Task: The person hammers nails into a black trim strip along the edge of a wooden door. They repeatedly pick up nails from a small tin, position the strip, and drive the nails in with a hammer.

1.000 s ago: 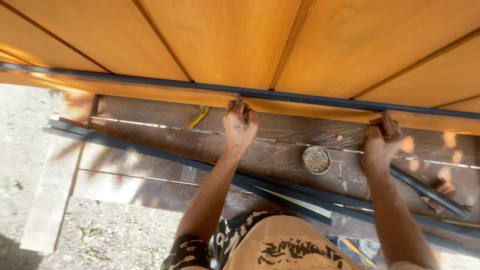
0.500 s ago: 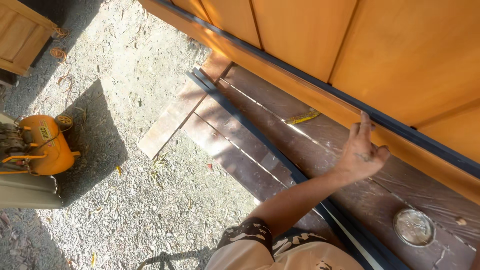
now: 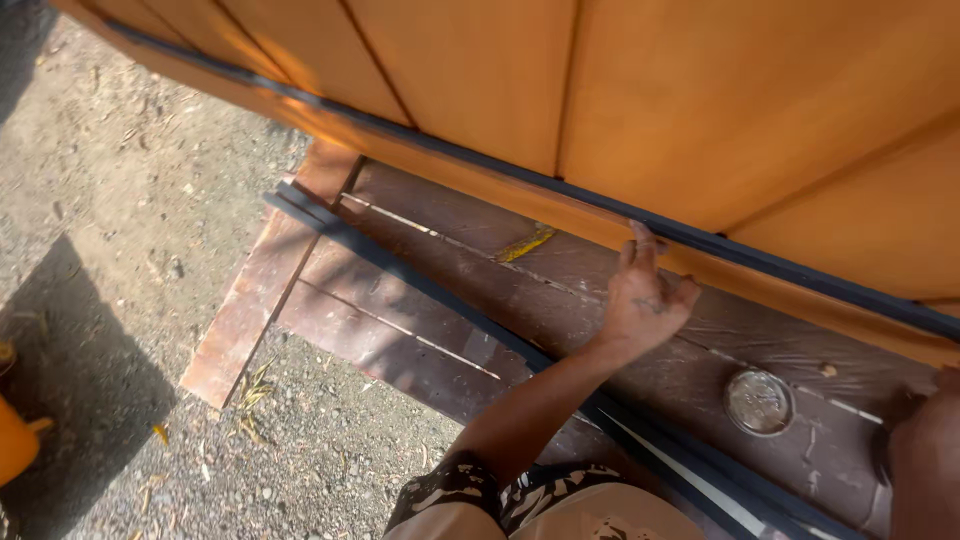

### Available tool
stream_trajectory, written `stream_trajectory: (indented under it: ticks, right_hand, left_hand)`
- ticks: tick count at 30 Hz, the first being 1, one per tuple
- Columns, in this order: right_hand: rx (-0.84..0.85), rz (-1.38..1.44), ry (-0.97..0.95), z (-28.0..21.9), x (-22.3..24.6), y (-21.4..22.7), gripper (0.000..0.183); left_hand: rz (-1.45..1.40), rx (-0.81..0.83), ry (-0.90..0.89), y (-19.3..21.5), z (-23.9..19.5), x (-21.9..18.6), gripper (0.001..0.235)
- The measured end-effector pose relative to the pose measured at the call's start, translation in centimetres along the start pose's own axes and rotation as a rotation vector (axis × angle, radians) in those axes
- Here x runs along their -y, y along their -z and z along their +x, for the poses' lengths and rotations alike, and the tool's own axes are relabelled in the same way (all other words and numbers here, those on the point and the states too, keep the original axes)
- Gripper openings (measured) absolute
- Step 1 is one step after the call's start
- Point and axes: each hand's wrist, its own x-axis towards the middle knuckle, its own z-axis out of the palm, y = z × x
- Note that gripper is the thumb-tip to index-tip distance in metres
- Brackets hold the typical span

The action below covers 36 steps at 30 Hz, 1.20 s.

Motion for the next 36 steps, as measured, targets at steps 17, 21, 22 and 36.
stream_trajectory:
  ticks: [17, 21, 22, 36]
  right_hand:
    - [-0.141, -0.183, 0.012, -1.2, 3.0, 0.7, 0.032]
    - [-0.100, -0.274, -0.017, -0.2, 3.1, 0.8, 0.042]
    - [-0.109, -0.232, 0.027, -0.6, 3.5, 1.2, 0.041]
    - [0.114, -0.337, -0.027, -2.9, 1.3, 7.9, 0.043]
  left_hand:
    - [-0.106, -0.095, -0.142, -1.0, 0.1, 3.3, 0.020]
    - [0.055, -0.036, -0.134, -0.6, 0.9, 3.1, 0.026]
    - [0.071, -0.016, -0.157, -0.6, 1.0, 3.0, 0.027]
    - [0.207, 0.187, 0.045, 2.1, -0.9, -1.0, 0.064]
